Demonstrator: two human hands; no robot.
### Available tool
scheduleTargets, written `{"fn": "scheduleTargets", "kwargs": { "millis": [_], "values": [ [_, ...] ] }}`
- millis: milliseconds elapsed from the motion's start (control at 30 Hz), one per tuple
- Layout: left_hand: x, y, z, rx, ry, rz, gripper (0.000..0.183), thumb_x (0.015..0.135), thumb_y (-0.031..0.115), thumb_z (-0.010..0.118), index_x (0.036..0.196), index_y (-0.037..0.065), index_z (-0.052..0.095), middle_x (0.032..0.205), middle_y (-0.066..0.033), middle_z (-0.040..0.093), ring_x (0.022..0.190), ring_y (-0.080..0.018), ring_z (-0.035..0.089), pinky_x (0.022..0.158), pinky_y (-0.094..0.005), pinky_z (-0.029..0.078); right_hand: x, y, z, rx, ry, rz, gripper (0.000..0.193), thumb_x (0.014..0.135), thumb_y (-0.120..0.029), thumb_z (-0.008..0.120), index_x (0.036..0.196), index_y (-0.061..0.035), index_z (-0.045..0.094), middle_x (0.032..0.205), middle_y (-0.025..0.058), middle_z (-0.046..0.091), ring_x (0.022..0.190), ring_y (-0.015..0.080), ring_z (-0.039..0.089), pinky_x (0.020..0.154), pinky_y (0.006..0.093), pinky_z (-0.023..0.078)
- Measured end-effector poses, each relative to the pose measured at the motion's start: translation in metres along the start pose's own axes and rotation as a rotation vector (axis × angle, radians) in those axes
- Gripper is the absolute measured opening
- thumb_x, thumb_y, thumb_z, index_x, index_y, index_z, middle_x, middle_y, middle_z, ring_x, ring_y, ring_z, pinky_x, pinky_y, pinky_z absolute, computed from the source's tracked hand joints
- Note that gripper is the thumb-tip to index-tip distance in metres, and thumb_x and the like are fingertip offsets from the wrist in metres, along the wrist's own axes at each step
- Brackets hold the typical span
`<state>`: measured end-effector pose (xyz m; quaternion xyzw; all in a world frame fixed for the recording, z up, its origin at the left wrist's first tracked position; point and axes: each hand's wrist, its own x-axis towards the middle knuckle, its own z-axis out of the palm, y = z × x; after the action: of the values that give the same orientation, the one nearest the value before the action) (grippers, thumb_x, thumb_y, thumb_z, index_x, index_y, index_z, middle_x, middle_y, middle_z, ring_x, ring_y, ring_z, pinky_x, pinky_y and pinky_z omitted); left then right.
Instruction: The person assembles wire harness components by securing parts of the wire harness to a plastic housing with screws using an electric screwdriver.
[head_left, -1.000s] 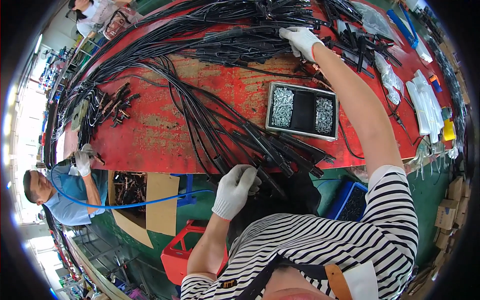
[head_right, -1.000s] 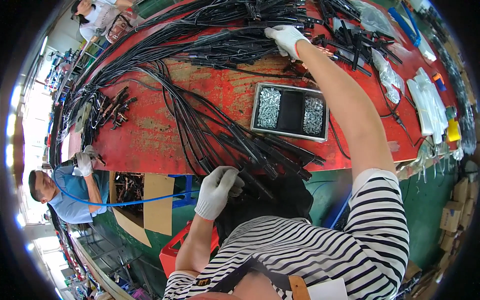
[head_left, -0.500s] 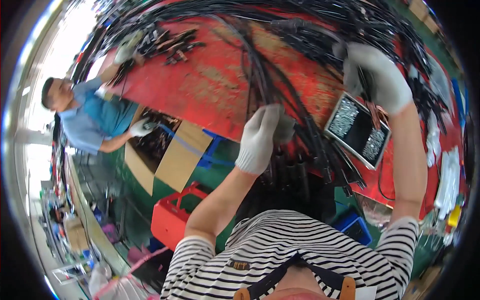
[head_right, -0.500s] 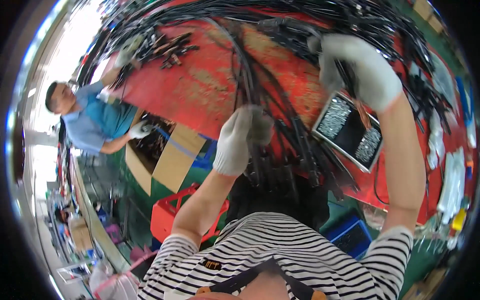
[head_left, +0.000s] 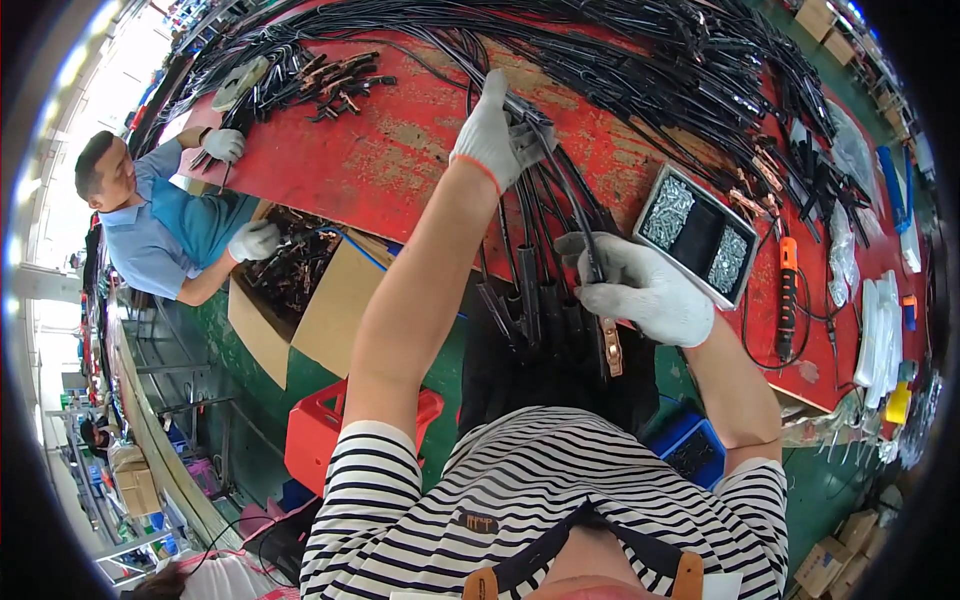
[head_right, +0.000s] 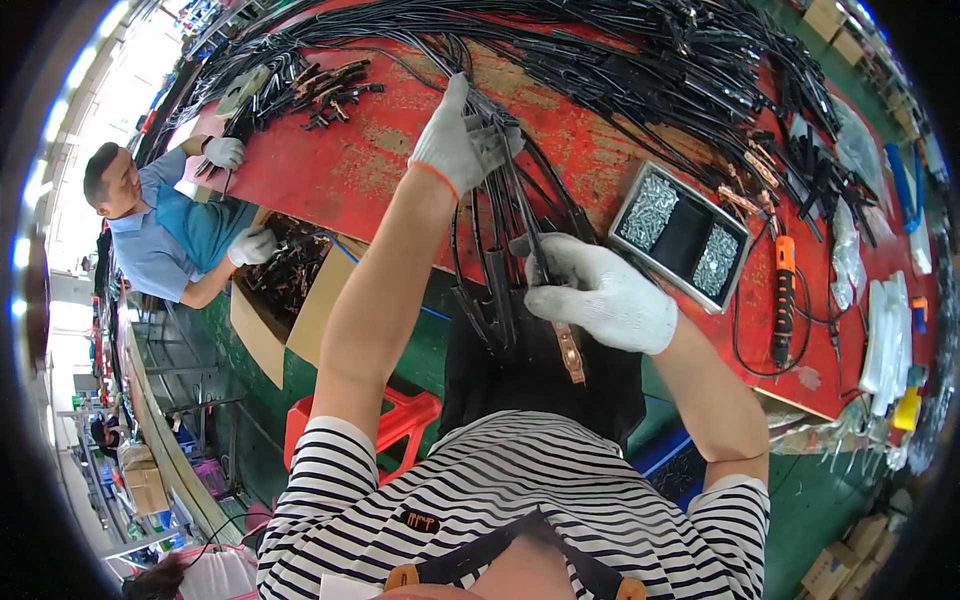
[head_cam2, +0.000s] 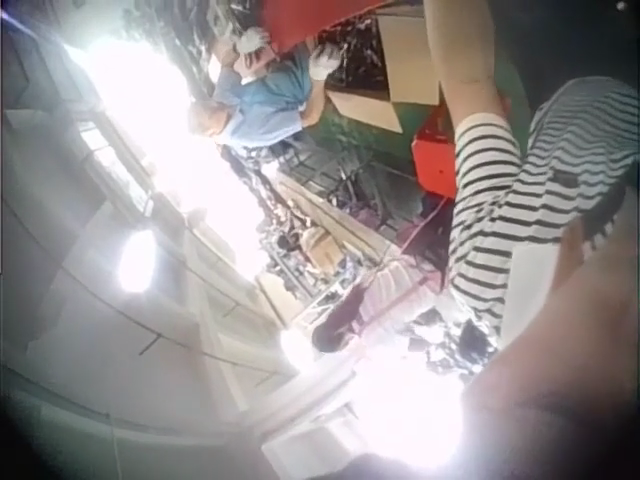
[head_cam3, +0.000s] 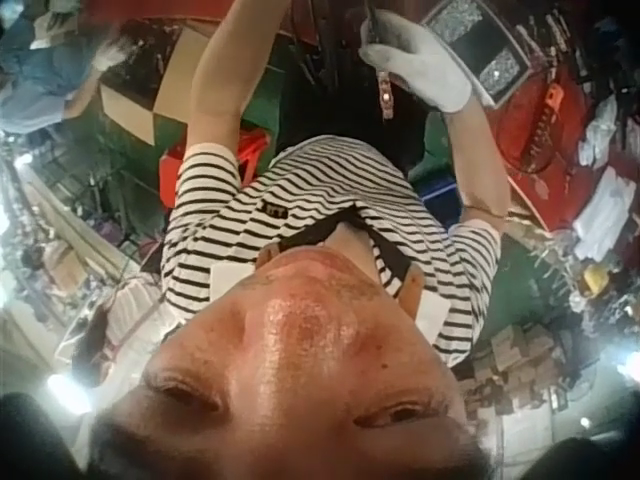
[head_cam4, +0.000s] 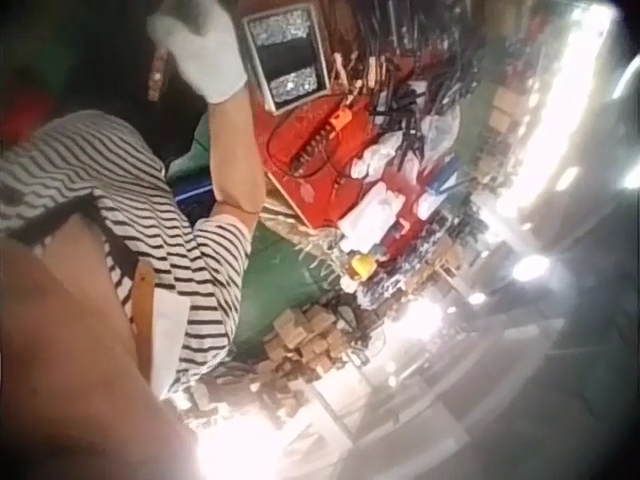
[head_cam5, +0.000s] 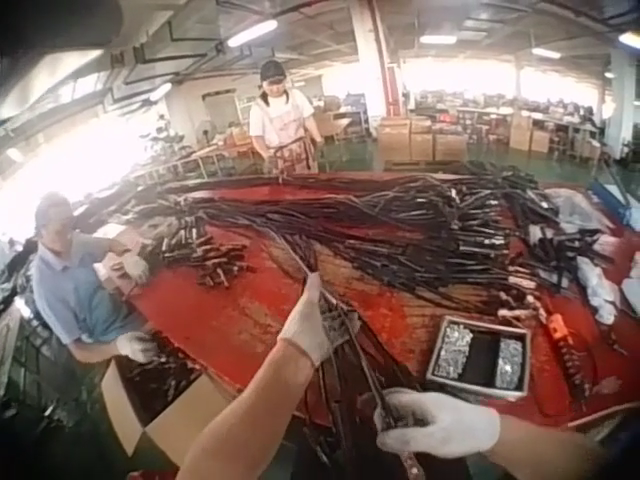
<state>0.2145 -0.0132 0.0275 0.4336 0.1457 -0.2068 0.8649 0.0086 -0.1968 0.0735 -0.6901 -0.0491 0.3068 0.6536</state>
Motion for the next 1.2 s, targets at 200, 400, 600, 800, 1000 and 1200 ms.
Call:
{"fn": "scheduleTargets", "kwargs": {
  "millis": [200, 400, 600, 800, 1000, 1200],
  "values": [
    [0.051, -0.002, -0.011, 0.265, 0.120, -0.069, 0.035, 0.104, 0.038, 0.067, 0.103, 0.004, 0.056, 0.079, -0.0111, 0.064, 0.057, -0.0207, 0.061, 0.047, -0.0327, 0.054, -0.007, 0.020, 0.032, 0.246, -0.022, -0.013, 0.031, 0.099, -0.017, 0.069, 0.123, -0.0004, 0.060, 0.154, 0.0167, 0.047, 0.118, 0.0218, 0.063, 0.093, 0.0381, 0.061],
    [0.061, 0.001, -0.021, -0.130, -0.004, -0.145, 0.022, 0.105, 0.020, 0.055, 0.089, 0.009, 0.046, 0.072, -0.0035, 0.052, 0.053, -0.0118, 0.047, 0.041, -0.0250, 0.041, -0.030, 0.068, 0.063, 0.754, 0.197, 0.000, 0.049, 0.101, -0.021, 0.069, 0.143, -0.0003, 0.055, 0.122, 0.0130, 0.064, 0.093, 0.0177, 0.069, 0.075, 0.0306, 0.059],
    [0.035, -0.030, -0.023, -0.082, 0.033, 0.033, 0.031, 0.109, 0.034, 0.058, 0.088, 0.011, 0.053, 0.075, -0.0048, 0.056, 0.060, -0.0177, 0.056, 0.052, -0.0297, 0.050, -0.039, 0.109, 0.072, 1.111, 0.466, -0.028, 0.036, 0.105, -0.026, 0.063, 0.135, -0.0058, 0.060, 0.092, 0.0078, 0.067, 0.061, 0.0121, 0.060, 0.049, 0.0233, 0.044],
    [-0.073, -0.094, -0.018, 0.135, 0.065, -0.033, 0.026, 0.106, 0.037, 0.065, 0.102, 0.011, 0.065, 0.084, -0.0042, 0.068, 0.070, -0.0182, 0.065, 0.063, -0.0345, 0.055, -0.031, 0.096, 0.038, 0.333, 0.753, -0.112, 0.038, 0.108, -0.026, 0.057, 0.133, -0.0009, 0.070, 0.085, -0.0017, 0.061, 0.075, 0.0056, 0.051, 0.071, 0.0221, 0.040],
    [-0.144, -0.133, -0.019, 0.214, 0.030, -0.097, 0.027, 0.105, 0.036, 0.066, 0.099, 0.010, 0.065, 0.086, -0.0027, 0.066, 0.070, -0.0146, 0.062, 0.065, -0.0308, 0.049, -0.023, 0.097, 0.053, 0.310, 0.786, -0.118, 0.035, 0.107, -0.020, 0.055, 0.126, 0.0048, 0.071, 0.090, 0.0019, 0.065, 0.082, 0.0072, 0.054, 0.075, 0.0264, 0.047],
    [-0.183, -0.166, -0.014, 0.391, -0.071, 0.063, 0.035, 0.110, 0.038, 0.057, 0.117, 0.005, 0.067, 0.098, -0.0020, 0.068, 0.087, -0.0139, 0.065, 0.080, -0.0295, 0.052, -0.012, 0.100, 0.056, 0.528, 0.827, -0.263, 0.031, 0.108, -0.017, 0.059, 0.124, 0.0054, 0.072, 0.105, 0.0047, 0.072, 0.095, 0.0083, 0.060, 0.089, 0.0260, 0.050]
  ]
}}
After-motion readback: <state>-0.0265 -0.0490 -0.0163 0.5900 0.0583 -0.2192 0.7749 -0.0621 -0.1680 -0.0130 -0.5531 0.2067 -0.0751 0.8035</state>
